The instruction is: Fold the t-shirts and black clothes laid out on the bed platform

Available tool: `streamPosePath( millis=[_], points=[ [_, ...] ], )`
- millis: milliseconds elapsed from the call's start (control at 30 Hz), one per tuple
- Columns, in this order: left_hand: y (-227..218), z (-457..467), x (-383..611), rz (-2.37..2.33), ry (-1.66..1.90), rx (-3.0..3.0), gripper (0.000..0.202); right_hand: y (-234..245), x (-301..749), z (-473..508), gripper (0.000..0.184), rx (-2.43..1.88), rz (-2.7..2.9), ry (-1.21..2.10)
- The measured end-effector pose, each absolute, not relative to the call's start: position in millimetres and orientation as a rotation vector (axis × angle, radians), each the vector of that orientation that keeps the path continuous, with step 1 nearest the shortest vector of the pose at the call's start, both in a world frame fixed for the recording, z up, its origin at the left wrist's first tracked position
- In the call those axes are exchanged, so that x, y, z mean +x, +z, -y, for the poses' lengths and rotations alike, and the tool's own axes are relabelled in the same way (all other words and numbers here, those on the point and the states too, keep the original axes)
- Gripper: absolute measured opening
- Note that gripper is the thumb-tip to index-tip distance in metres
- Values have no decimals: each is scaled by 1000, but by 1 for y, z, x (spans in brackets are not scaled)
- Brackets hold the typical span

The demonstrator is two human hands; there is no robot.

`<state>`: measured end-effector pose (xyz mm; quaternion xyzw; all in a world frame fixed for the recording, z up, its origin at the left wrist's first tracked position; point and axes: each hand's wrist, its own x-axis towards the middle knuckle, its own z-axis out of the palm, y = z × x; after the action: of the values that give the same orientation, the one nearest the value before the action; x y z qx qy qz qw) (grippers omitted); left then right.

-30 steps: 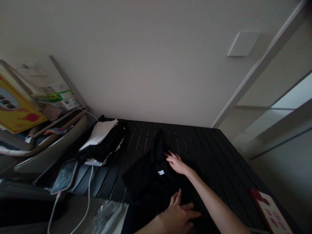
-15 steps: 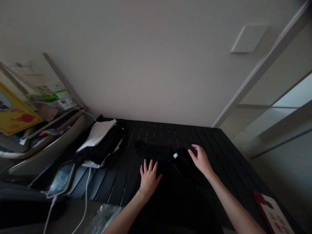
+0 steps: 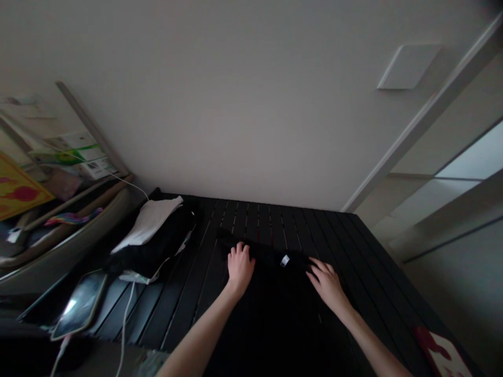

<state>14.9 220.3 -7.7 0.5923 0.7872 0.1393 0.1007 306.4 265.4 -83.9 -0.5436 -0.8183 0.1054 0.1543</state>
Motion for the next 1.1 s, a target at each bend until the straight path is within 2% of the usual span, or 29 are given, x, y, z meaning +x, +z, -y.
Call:
streamPosePath(
  millis=[33, 100, 300, 367, 467, 567, 700, 800, 967, 1100],
  points=[
    [-5, -227, 9, -2301, 371, 1745, 31, -79, 308, -273, 34, -1540, 2341, 311],
    [1, -239, -4, -2286, 359, 1735, 23, -65, 311, -290, 35, -1593, 2310, 319],
    [43, -290, -19, -2382, 560, 1714, 29, 11, 291, -362, 35, -2004, 2148, 60],
    [54, -316, -16, -2370, 689, 1793, 37, 34, 273, -389, 39, -2051, 1960, -120],
    [51, -347, -9, -2325, 762, 1973, 60, 45, 242, -413, 47, -1961, 1775, -352],
    [19, -351, -5, -2291, 620, 2139, 76, 17, 214, -402, 61, -1782, 1868, -421],
    [-45, -323, -12, -2246, 377, 2208, 60, -64, 192, -346, 58, -1616, 2221, -156],
    [-77, -299, -30, -2293, 274, 2136, 58, -115, 200, -309, 58, -1691, 2278, 12],
    [-80, -265, -61, -2195, 254, 2237, 58, -133, 260, -303, 62, -1657, 2439, 30],
    [-58, -230, -63, -2183, 258, 2188, 44, -125, 305, -310, 61, -1844, 2408, -29]
  ],
)
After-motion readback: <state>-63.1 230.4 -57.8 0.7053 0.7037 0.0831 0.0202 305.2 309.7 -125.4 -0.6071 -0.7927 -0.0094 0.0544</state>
